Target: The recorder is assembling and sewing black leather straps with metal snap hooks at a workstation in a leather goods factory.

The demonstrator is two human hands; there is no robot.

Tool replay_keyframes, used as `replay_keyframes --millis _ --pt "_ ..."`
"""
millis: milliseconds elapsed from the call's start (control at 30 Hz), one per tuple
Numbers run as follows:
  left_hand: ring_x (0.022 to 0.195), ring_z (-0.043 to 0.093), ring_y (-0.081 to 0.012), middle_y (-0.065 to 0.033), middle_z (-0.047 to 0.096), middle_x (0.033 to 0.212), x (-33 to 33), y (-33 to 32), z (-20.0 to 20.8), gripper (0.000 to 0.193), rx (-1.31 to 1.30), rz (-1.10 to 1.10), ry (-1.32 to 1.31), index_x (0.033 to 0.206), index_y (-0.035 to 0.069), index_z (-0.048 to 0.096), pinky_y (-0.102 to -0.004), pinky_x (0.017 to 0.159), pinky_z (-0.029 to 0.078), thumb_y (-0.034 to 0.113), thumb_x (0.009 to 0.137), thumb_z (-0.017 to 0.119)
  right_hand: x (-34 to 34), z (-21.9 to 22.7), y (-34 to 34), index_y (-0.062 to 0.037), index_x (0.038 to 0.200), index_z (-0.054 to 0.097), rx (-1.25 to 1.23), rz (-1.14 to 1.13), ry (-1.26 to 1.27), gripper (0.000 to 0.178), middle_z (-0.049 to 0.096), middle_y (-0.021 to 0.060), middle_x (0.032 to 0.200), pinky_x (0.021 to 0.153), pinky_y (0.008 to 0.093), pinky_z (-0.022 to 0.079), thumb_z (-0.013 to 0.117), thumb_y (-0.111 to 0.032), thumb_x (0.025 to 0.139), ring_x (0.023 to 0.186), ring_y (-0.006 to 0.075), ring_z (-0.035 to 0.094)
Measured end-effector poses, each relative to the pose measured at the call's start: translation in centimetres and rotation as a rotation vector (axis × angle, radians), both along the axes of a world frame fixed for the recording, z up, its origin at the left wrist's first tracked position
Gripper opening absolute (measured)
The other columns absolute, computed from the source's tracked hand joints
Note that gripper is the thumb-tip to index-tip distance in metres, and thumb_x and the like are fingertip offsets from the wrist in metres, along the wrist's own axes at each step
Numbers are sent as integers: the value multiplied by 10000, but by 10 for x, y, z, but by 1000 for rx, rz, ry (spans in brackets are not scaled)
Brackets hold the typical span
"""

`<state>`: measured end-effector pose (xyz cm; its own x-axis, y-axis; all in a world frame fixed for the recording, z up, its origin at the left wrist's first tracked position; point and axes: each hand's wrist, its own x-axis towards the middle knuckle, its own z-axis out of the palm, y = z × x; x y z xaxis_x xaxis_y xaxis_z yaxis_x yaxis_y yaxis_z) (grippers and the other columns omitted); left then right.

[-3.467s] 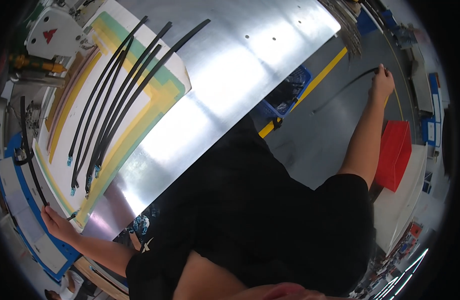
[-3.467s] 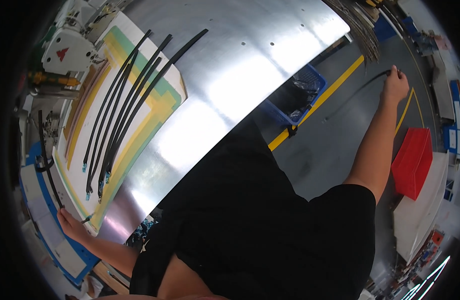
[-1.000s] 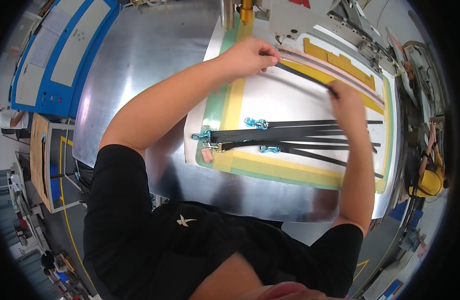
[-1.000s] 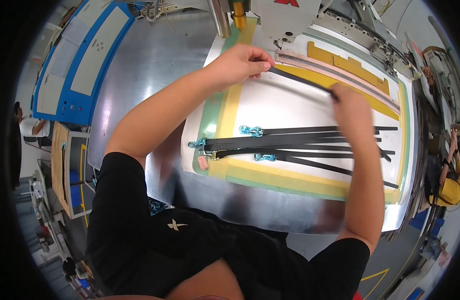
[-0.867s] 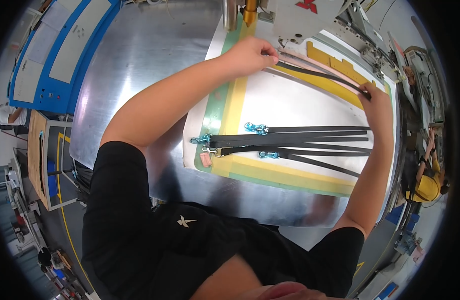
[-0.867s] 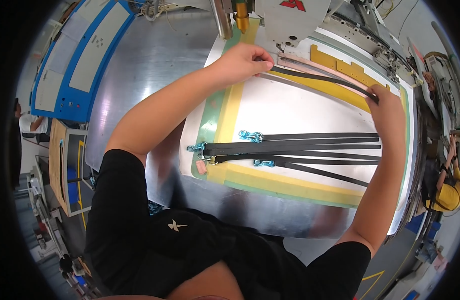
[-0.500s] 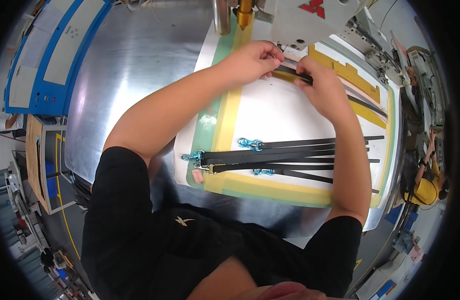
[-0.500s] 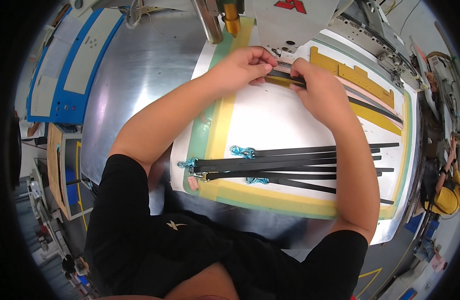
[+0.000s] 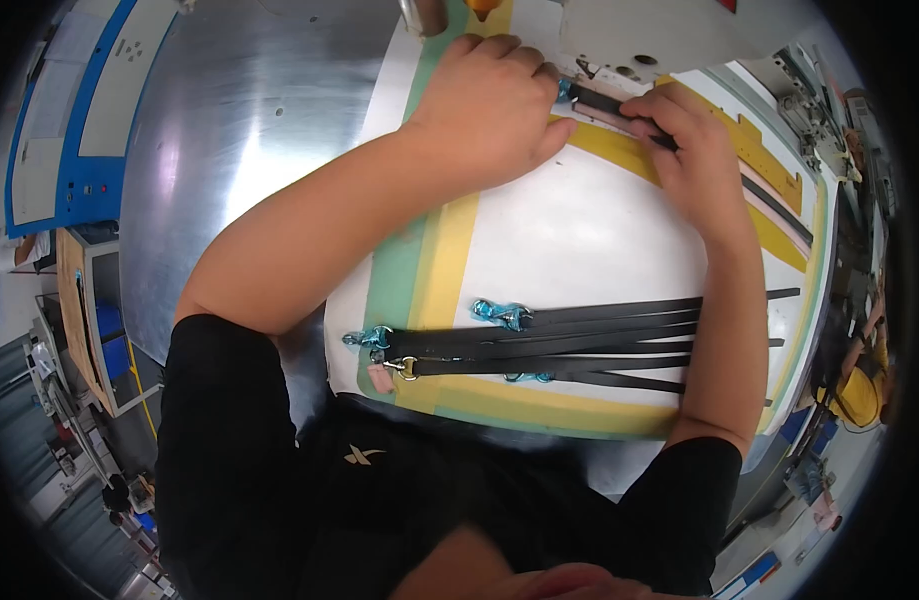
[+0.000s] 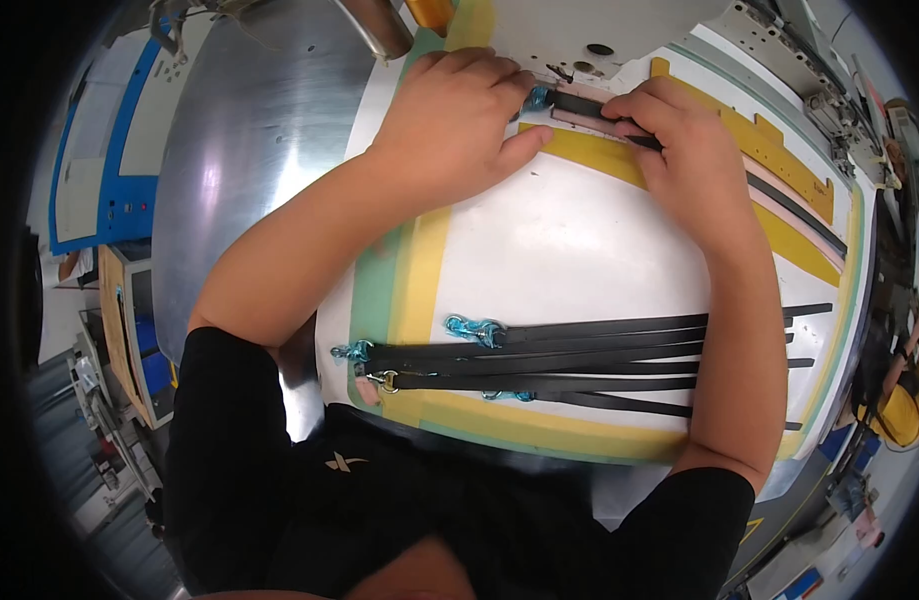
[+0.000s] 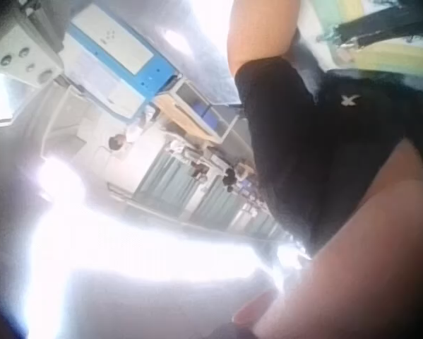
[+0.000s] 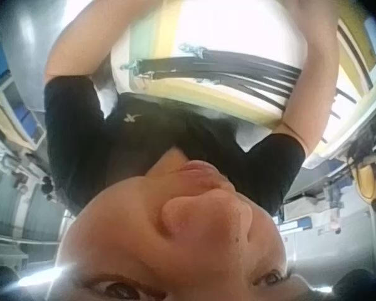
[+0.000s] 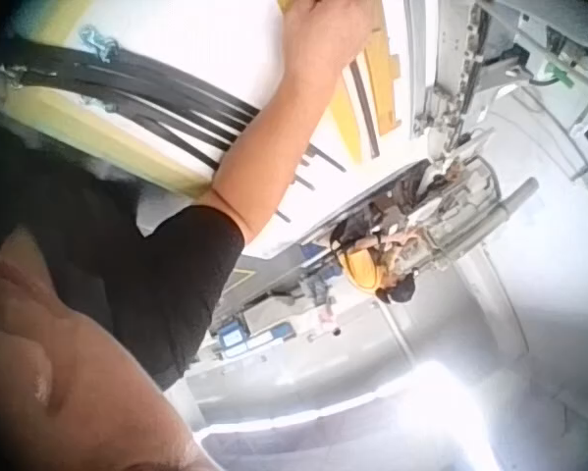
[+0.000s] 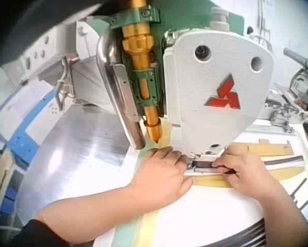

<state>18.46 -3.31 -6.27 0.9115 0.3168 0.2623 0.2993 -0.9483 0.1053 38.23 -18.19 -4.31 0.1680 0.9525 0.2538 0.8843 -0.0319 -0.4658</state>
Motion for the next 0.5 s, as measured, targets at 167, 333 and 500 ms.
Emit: replay_keyframes --millis 167,333,500 --pt "1142 655 -281 -108 715 1191 5 5 -15 397 -2 -120 -205 1248 64 715 -443 1019 489 286 919 702 5 -4 2 -84 1095 756 -19 -1 -47 419 686 93 1031 798 403 545 587 119 769 930 295 717" --pt "1037 686 -273 -98 722 1137 6 2 -16 347 -13 -158 -170 1234 72 719 -417 950 522 218 921 687 5 -7 3 -104 1106 768 -29 -7 -73 468 688 78 1026 801 411 540 565 130 755 931 303 698" --pt "1022 682 -272 -86 720 1130 5 0 -16 328 21 -161 -173 1223 73 721 -416 934 520 210 927 685 6 -14 5 -125 1109 782 30 13 -148 490 685 69 1036 811 417 540 570 124 743 952 317 673"
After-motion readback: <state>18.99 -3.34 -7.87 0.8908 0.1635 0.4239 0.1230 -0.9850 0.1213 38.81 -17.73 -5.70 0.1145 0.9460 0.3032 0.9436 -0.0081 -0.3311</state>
